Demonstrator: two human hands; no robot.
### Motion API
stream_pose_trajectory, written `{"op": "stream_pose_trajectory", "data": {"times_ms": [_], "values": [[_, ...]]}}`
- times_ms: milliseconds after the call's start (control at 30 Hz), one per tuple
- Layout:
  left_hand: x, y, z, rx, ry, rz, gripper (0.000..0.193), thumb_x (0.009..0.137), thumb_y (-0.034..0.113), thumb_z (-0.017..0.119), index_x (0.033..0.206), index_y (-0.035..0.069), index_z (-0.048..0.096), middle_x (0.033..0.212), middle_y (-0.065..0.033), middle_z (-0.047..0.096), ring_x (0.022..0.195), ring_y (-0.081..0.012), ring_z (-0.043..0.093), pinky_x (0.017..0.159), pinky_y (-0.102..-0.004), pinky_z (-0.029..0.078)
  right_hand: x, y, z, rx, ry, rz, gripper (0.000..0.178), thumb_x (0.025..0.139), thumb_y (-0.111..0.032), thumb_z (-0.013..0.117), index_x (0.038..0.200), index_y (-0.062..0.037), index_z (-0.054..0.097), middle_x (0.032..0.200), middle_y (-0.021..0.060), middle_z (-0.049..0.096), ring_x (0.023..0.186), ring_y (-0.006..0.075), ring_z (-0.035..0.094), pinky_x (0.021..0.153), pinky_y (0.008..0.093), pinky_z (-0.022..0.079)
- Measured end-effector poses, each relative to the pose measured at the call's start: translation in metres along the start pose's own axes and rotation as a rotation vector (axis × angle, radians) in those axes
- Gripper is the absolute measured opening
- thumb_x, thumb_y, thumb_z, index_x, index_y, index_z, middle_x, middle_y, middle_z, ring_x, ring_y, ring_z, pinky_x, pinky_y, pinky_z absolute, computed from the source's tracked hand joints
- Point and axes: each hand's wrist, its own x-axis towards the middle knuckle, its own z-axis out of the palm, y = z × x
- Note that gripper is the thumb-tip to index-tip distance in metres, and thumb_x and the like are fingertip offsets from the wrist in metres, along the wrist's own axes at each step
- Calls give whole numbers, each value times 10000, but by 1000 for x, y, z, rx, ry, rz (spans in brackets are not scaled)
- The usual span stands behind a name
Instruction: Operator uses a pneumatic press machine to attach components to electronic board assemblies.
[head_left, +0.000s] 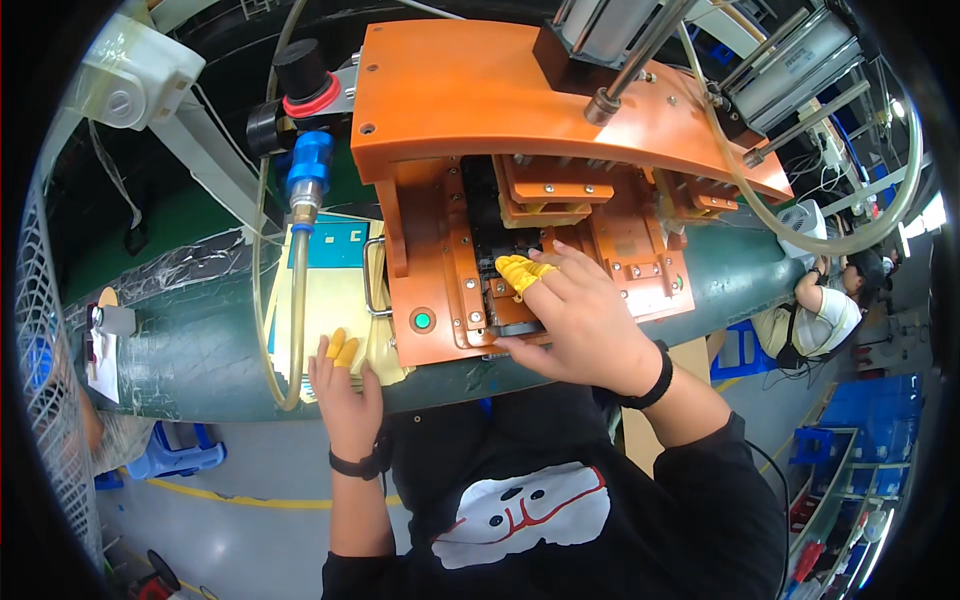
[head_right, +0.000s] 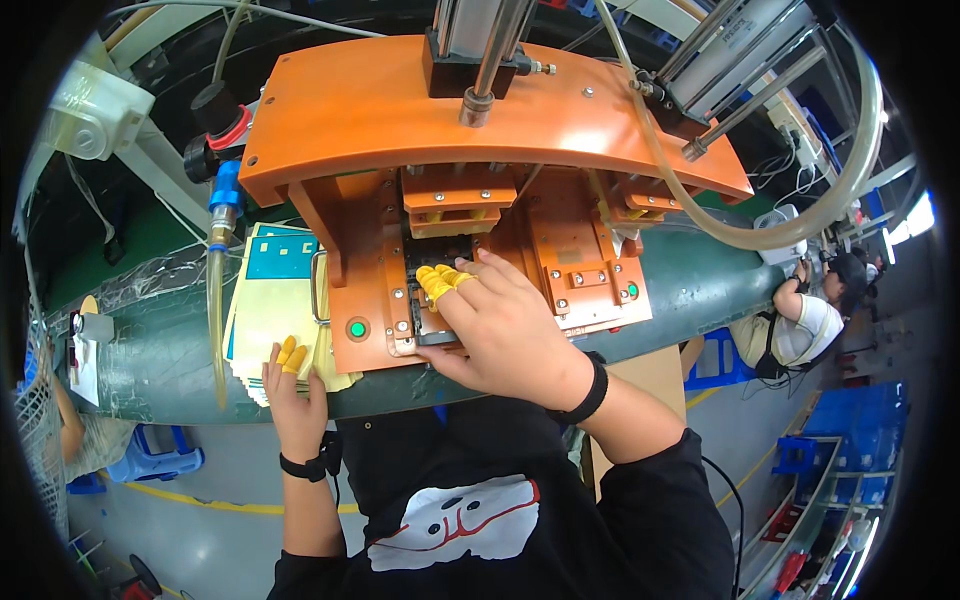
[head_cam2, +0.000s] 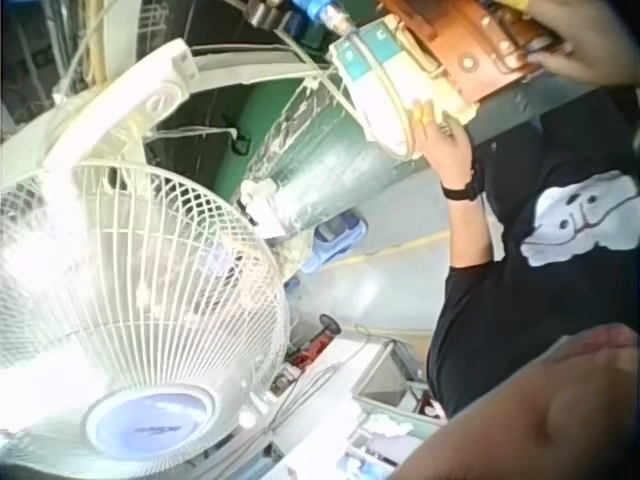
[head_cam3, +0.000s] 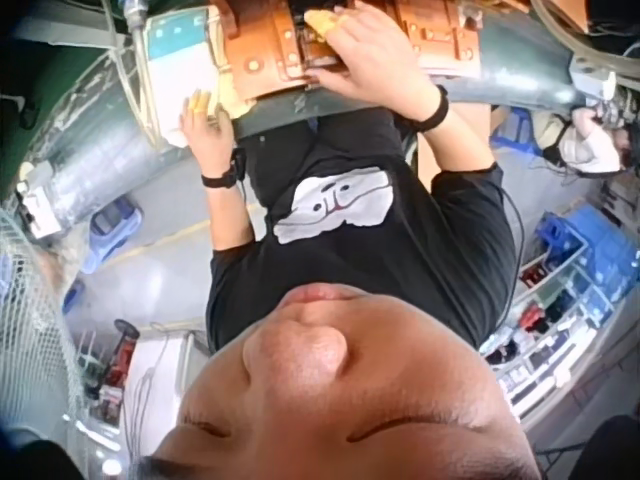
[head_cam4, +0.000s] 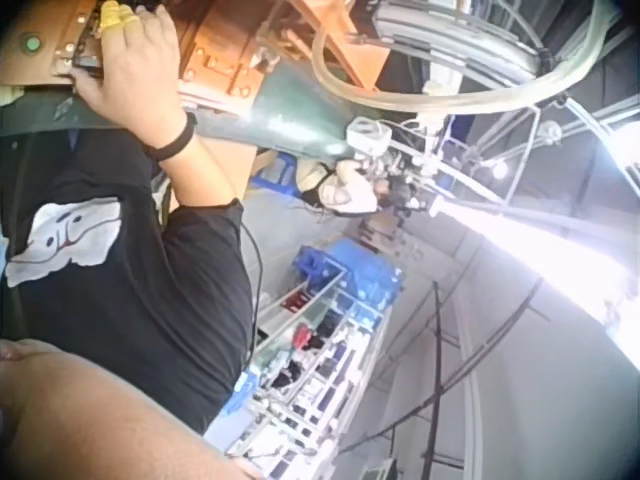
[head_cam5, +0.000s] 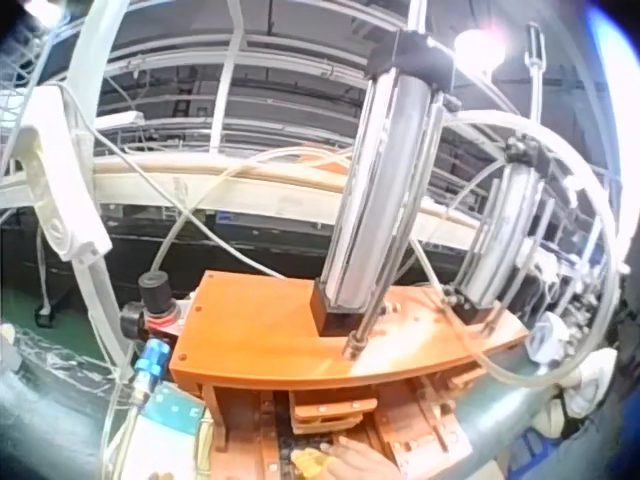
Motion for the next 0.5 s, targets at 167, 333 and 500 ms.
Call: {"op": "stream_pose_trajectory", "data": {"times_ms": [167, 333, 500], "values": [[9, 3, -17, -163, 160, -234, 223, 924, 78, 656, 1124, -13, 693, 1116, -218, 695, 1054, -369, 659, 945, -418, 491, -10, -34, -4, 2, 376, -34, 571, 751, -326, 831, 1198, -16, 659, 1153, 182, 658, 1111, 341, 618, 1033, 478, 444], [6, 14, -42, -169, 292, -303, 169, 921, 81, 688, 1046, -28, 722, 907, -196, 725, 817, -304, 703, 768, -356, 535, -34, -73, 64, 758, 245, -5, 495, 845, -239, 753, 1269, -14, 635, 1321, 223, 598, 923, 303, 693, 669, 330, 536], [-36, 45, -62, -174, 225, -273, 127, 886, 29, 698, 1002, -18, 714, 933, -161, 704, 858, -298, 688, 801, -349, 524, -12, -80, 100, 556, -49, 152, 584, 949, -257, 652, 1433, 12, 469, 1421, 305, 495, 1138, 460, 601, 886, 426, 549]]}}
